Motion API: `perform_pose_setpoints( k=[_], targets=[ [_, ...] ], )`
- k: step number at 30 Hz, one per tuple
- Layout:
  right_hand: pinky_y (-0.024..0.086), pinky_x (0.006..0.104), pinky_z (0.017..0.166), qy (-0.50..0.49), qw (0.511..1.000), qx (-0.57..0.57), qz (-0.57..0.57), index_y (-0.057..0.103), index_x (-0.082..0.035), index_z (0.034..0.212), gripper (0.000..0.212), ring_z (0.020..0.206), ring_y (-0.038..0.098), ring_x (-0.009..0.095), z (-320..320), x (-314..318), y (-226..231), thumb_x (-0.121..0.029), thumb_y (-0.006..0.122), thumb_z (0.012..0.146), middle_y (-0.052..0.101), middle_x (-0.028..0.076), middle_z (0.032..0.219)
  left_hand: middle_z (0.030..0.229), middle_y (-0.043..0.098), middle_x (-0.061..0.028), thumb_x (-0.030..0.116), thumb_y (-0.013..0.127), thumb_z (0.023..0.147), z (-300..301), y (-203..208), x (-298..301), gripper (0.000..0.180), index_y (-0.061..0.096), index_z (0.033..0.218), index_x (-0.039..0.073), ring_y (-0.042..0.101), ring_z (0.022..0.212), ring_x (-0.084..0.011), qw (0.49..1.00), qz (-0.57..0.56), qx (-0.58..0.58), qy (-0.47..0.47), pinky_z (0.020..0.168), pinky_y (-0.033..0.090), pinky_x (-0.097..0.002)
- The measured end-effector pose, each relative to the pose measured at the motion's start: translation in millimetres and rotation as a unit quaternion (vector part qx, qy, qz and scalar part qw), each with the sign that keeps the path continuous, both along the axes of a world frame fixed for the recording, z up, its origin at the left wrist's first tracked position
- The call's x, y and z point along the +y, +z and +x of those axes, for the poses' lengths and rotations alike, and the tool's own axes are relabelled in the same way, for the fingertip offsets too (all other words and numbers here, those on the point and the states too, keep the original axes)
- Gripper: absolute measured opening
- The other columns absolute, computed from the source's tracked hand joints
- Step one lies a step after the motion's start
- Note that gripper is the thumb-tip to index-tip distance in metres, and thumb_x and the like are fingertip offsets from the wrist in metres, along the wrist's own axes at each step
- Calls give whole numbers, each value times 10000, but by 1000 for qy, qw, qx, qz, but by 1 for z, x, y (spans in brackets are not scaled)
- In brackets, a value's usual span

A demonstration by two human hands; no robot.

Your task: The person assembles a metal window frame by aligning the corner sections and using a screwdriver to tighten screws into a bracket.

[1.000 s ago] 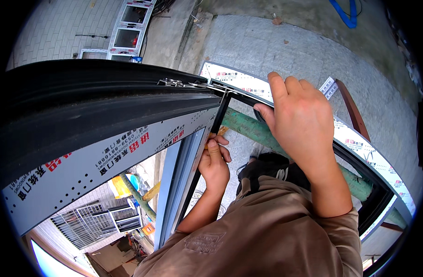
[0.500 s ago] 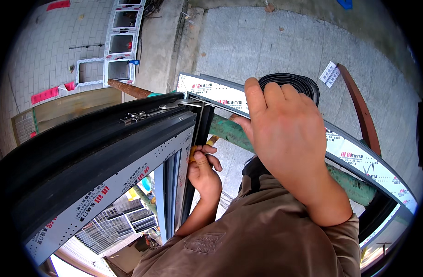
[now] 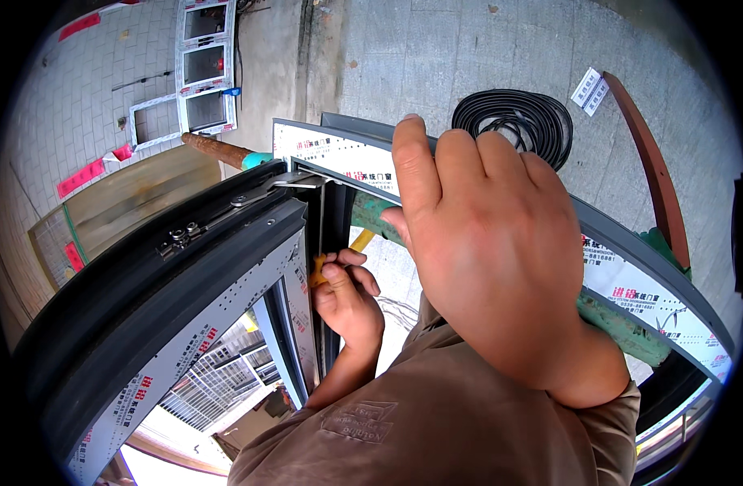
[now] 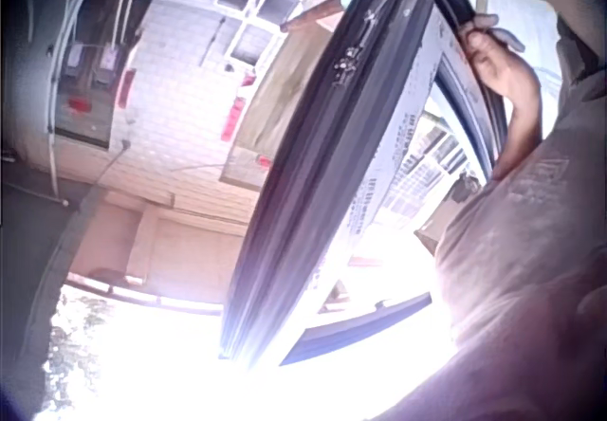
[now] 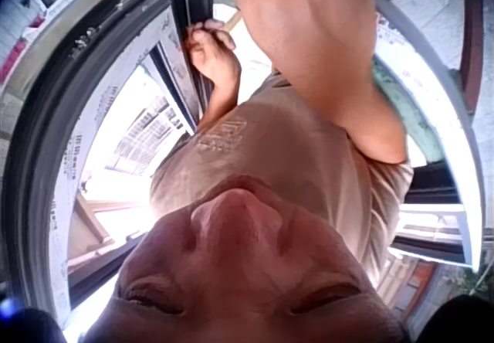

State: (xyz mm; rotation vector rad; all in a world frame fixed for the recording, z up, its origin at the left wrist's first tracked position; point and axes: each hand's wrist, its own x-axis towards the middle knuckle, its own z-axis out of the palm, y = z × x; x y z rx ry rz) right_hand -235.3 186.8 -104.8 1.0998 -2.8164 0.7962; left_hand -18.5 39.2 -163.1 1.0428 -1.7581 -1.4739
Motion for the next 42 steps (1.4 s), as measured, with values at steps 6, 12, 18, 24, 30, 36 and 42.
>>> perform_pose_setpoints(
  k=[6,12,18,24,30,36,42],
  targets=[
    [485,334,739,-6,1000,17,-5,745,-58,1306,580,856,611,170,1,1,-6,-355,846,819,560,0,881,1078,711,-203,302,498,1249,6,-5,-3,289,617,1349,58,538,569,-137,999,-32,-20,-27,542,443,-263],
    [489,336,740,3,1000,10,8,743,-60,1289,530,843,607,165,0,5,1,-341,814,845,561,5,873,1078,720,-197,313,511,1244,6,-6,-3,297,623,1345,56,544,563,-139,1000,-13,-9,0,538,436,-265],
    [507,358,758,2,1000,15,-8,723,-58,1307,580,869,641,188,2,0,-2,-331,885,822,595,14,880,1059,730,-200,298,499,1249,-3,-1,-4,301,579,1305,13,543,558,-132,998,-48,-18,-20,540,452,-261],
    [525,350,760,-1,997,66,-43,694,-92,1053,328,868,691,199,-1,-10,-4,-320,848,874,659,20,875,1077,744,-170,349,499,1249,-14,8,1,391,584,1331,-24,540,582,-119,998,-33,-24,-50,563,430,-252],
    [538,393,771,-6,997,75,-31,666,-50,1144,489,900,685,263,5,-49,-9,-364,914,862,667,68,936,1091,747,-143,288,446,1264,-15,5,2,320,576,1321,0,551,613,-108,997,18,-13,-76,573,458,-251],
    [526,416,811,-24,993,101,-64,666,-27,1231,514,954,681,285,13,-66,-8,-361,880,904,673,86,993,1108,747,-135,274,477,1257,-14,-1,1,307,587,1364,8,569,638,-102,996,53,5,-68,578,467,-254],
    [524,447,822,-32,990,116,-75,670,-25,1175,453,934,685,308,15,-63,-11,-350,859,922,686,109,977,1086,720,-116,317,451,1262,-20,4,4,364,578,1359,-11,555,627,-102,996,42,-24,-71,560,447,-253]
  ],
)
